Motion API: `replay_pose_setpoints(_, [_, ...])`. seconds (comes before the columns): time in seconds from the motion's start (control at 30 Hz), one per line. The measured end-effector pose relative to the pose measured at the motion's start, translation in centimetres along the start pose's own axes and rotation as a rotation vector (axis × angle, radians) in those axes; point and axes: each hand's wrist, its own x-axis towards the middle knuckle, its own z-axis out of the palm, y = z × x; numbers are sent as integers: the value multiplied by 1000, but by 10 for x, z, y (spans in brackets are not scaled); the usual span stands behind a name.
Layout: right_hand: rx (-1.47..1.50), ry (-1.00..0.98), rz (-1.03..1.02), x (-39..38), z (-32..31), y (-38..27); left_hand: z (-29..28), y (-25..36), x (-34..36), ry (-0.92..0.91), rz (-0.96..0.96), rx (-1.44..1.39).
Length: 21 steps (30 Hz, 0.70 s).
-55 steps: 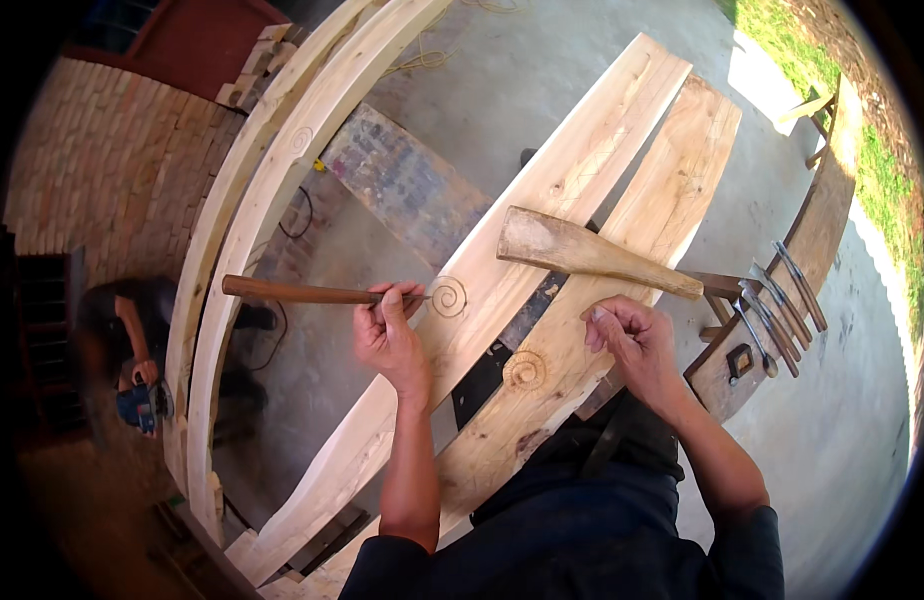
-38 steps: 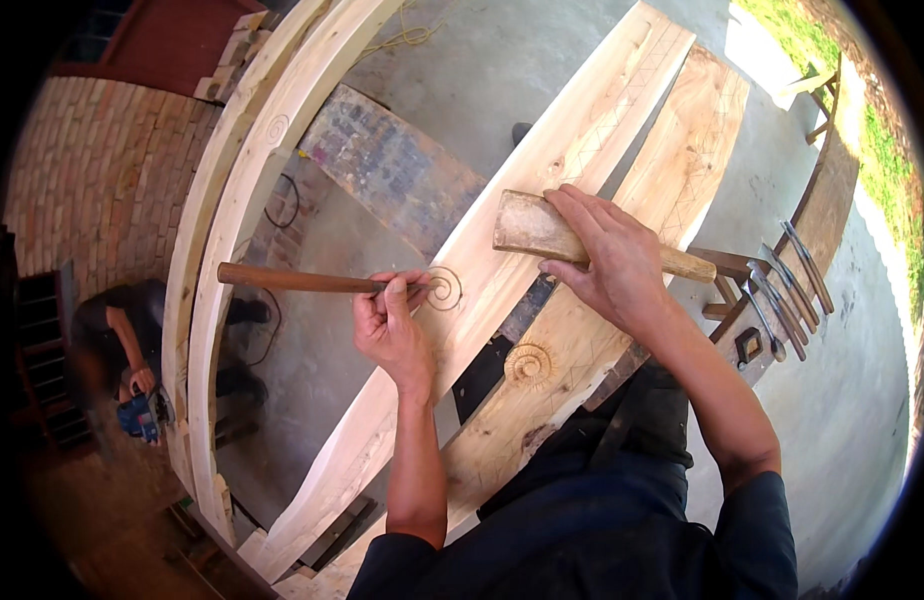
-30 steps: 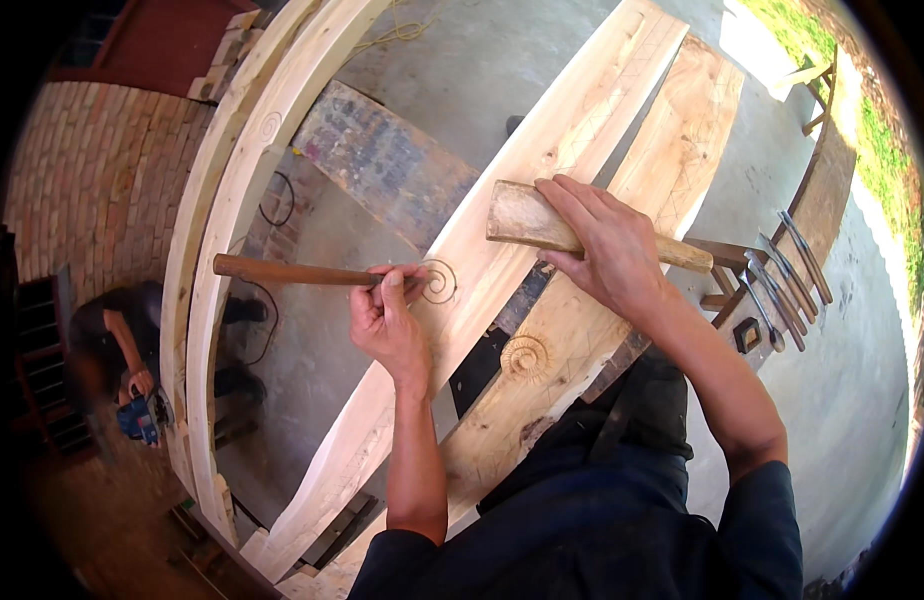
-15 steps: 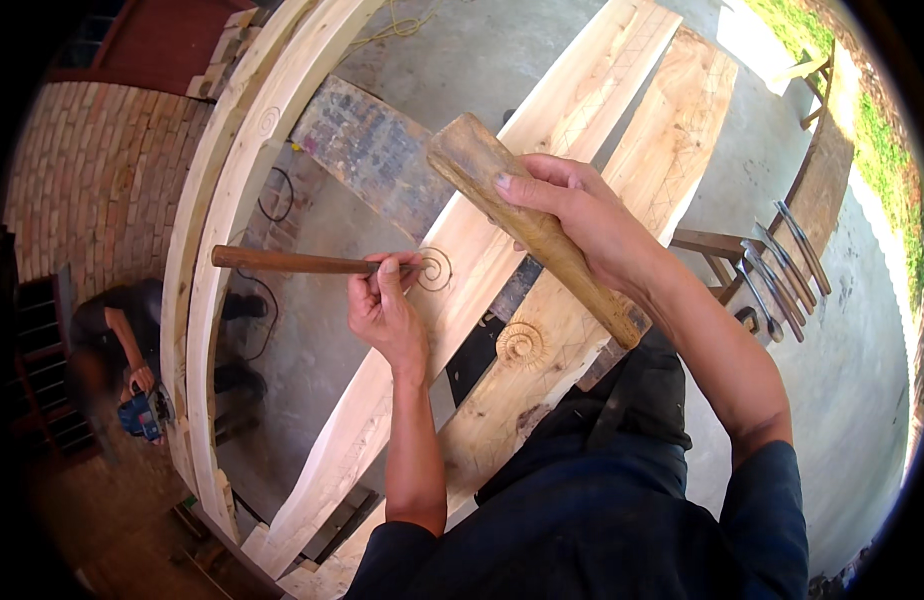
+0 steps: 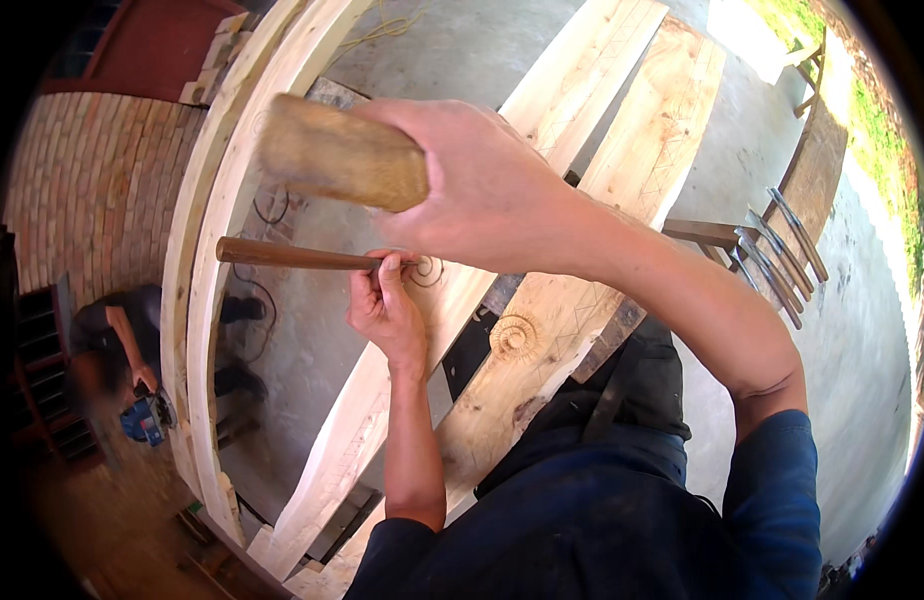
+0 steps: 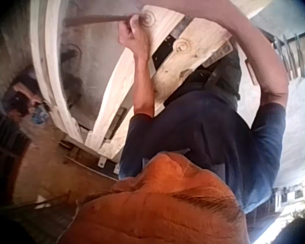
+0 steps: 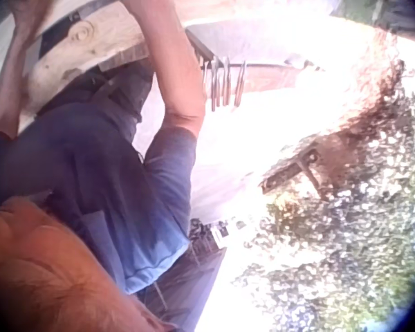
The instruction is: The person carves decorative spiral patterns into a wooden board using a chisel and a wooden mallet. They strike the end of the chisel to remove small shavings of wood and switch between different chisels from a nearby bench.
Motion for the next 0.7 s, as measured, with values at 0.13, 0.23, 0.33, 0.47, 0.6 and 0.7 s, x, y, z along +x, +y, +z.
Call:
replay_pose_setpoints(0.13, [-276, 193, -503, 46, 7, -51, -4, 3, -2, 5, 140, 231])
replay_pose_setpoints(0.23, [-370, 258, -695, 64, 19, -72, -21, -16, -4, -71, 281, 307])
replay_pose_setpoints(0.33, [-857, -21, -823, 71, 26, -73, -20, -15, -2, -81, 279, 312])
replay_pose_setpoints(0.47, [-621, 224, -750, 76, 14, -84, -8, 0, 2, 21, 186, 324])
replay_pose_setpoints(0.6, [-589, 266, -679, 66, 23, -63, -6, -5, 0, -36, 214, 362])
replay_pose_setpoints(0.7, [-750, 265, -810, 73, 26, -56, -7, 0, 0, -22, 178, 324])
